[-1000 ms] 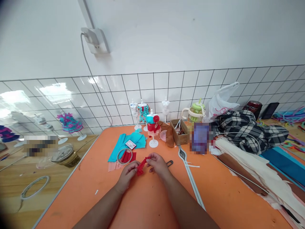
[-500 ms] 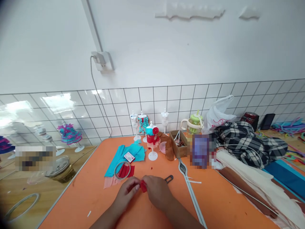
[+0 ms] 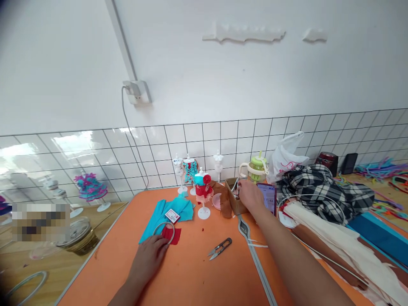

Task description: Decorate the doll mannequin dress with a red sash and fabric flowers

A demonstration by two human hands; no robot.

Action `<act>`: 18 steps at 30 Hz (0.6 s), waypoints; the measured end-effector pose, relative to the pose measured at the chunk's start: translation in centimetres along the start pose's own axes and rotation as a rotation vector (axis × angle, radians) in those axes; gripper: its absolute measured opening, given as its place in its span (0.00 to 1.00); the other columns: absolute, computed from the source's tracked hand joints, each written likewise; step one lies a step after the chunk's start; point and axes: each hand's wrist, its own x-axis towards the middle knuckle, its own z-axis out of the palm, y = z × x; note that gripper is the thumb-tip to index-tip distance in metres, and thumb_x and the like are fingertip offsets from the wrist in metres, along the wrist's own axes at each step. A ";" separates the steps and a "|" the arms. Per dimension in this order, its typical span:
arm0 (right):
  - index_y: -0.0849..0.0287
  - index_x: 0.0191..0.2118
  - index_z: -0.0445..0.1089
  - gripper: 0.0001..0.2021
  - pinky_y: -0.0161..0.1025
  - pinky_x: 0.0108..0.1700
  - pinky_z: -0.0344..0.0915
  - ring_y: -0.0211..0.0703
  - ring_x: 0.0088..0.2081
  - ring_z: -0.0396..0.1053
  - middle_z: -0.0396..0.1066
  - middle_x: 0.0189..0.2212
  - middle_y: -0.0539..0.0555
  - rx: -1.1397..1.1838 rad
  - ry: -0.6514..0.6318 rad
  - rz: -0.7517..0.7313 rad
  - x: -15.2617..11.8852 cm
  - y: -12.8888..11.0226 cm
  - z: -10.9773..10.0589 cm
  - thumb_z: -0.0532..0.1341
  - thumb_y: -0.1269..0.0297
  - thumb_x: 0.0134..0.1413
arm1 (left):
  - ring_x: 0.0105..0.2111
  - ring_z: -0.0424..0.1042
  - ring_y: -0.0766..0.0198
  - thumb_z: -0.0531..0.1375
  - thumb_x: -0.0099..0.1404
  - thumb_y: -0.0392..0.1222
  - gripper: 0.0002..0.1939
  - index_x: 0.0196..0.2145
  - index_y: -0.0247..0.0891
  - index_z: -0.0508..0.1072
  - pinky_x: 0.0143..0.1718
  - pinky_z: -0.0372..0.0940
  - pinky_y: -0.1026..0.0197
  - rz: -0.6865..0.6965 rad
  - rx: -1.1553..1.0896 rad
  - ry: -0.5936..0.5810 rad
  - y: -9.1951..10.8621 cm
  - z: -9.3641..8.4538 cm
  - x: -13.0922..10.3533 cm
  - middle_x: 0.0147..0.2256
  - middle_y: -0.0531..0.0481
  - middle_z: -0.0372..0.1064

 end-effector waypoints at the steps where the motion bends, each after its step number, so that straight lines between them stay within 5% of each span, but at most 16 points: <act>1: 0.58 0.44 0.68 0.13 0.40 0.39 0.56 0.51 0.43 0.65 0.68 0.41 0.61 -0.022 0.024 -0.010 0.3 0.1 0.3 0.54 0.59 0.57 | 0.42 0.68 0.54 0.50 0.65 0.46 0.14 0.38 0.43 0.75 0.43 0.61 0.53 -0.010 -0.067 -0.008 0.0 0.0 0.0 0.42 0.45 0.71; 5: 0.58 0.48 0.67 0.16 0.45 0.46 0.56 0.53 0.48 0.60 0.64 0.46 0.62 0.044 0.265 -0.044 -1.3 -0.1 1.4 0.55 0.61 0.54 | 0.40 0.70 0.55 0.49 0.65 0.51 0.15 0.40 0.43 0.72 0.39 0.64 0.56 -0.172 -0.407 -0.008 -0.3 -0.2 -0.3 0.40 0.47 0.72; 7: 0.59 0.45 0.68 0.13 0.46 0.48 0.55 0.51 0.46 0.61 0.67 0.42 0.60 0.178 0.442 -0.081 -4.0 -1.6 2.1 0.50 0.66 0.57 | 0.37 0.71 0.56 0.49 0.65 0.52 0.15 0.40 0.42 0.69 0.37 0.65 0.58 -0.245 -0.546 0.026 -0.6 -0.2 -0.4 0.38 0.48 0.72; 9: 0.59 0.38 0.69 0.11 0.46 0.48 0.56 0.49 0.42 0.62 0.69 0.36 0.59 0.309 0.481 -0.237 -7.2 -4.5 3.1 0.50 0.67 0.56 | 0.36 0.71 0.57 0.50 0.64 0.53 0.15 0.39 0.41 0.68 0.37 0.65 0.58 -0.289 -0.646 0.102 -0.9 -0.1 -0.4 0.36 0.49 0.72; 11: 0.57 0.37 0.70 0.11 0.44 0.48 0.58 0.47 0.41 0.64 0.70 0.35 0.57 0.404 0.316 -0.505 -10.4 -8.2 4.6 0.50 0.69 0.55 | 0.36 0.71 0.58 0.51 0.63 0.53 0.15 0.39 0.41 0.66 0.38 0.66 0.59 -0.322 -0.729 0.178 -1.3 0.2 -0.2 0.36 0.49 0.72; 13: 0.53 0.45 0.68 0.15 0.44 0.52 0.56 0.45 0.48 0.62 0.69 0.45 0.54 0.431 0.057 -0.700 -12.9 -12.0 6.3 0.51 0.69 0.54 | 0.37 0.72 0.58 0.52 0.63 0.54 0.16 0.40 0.40 0.66 0.39 0.66 0.59 -0.341 -0.804 0.219 -1.6 0.4 -0.2 0.37 0.49 0.72; 15: 0.51 0.53 0.62 0.19 0.46 0.57 0.51 0.48 0.59 0.52 0.58 0.58 0.52 0.414 -0.115 -0.740 -14.5 -15.0 7.9 0.53 0.64 0.56 | 0.37 0.72 0.57 0.53 0.62 0.53 0.16 0.40 0.40 0.66 0.38 0.67 0.59 -0.340 -0.823 0.216 -1.7 0.4 -0.2 0.36 0.49 0.73; 18: 0.49 0.59 0.55 0.25 0.53 0.60 0.44 0.51 0.62 0.46 0.53 0.62 0.51 0.361 -0.272 -0.706 -15.7 -17.0 9.7 0.54 0.54 0.56 | 0.37 0.73 0.57 0.53 0.62 0.52 0.15 0.39 0.40 0.69 0.38 0.67 0.59 -0.294 -0.732 0.177 -1.4 0.0 -0.6 0.38 0.49 0.73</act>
